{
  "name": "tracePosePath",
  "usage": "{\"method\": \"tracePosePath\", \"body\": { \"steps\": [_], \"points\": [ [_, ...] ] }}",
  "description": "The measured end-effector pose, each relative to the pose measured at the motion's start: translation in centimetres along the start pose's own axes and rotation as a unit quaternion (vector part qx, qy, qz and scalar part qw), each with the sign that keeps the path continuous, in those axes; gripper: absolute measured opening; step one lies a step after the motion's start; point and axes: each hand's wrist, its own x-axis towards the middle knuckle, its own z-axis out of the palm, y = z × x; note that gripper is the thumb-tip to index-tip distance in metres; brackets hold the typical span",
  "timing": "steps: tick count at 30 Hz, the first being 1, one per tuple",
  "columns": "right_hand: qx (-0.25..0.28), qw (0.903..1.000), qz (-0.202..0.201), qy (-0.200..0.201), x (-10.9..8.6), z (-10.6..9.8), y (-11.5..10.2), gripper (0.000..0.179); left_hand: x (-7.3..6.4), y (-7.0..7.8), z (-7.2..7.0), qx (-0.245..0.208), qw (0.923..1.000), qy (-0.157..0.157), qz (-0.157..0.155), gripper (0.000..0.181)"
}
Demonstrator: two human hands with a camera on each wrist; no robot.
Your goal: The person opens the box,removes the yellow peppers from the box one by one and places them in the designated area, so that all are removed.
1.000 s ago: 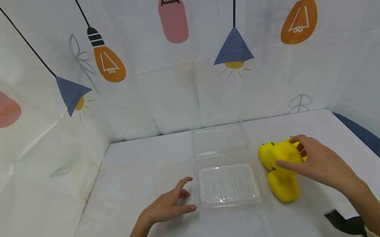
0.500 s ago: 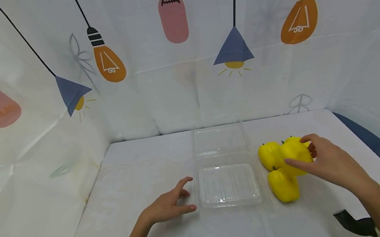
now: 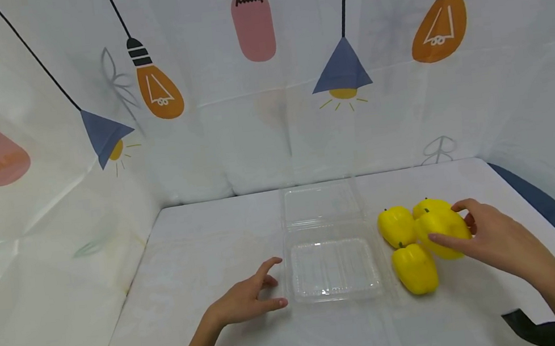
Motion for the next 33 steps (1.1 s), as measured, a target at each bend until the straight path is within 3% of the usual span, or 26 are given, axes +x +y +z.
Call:
{"method": "tracePosePath", "body": {
  "steps": [16,33],
  "points": [
    [-0.032,0.9990,-0.008,-0.031,-0.2,0.2,1.6,0.096,0.0,-0.1,0.0,0.001,1.0000,0.000,0.000,0.078],
    [-0.044,0.9954,0.010,-0.085,0.0,0.8,3.2,0.096,0.1,-0.1,0.0,0.001,1.0000,-0.001,0.001,0.078]
  ]
}}
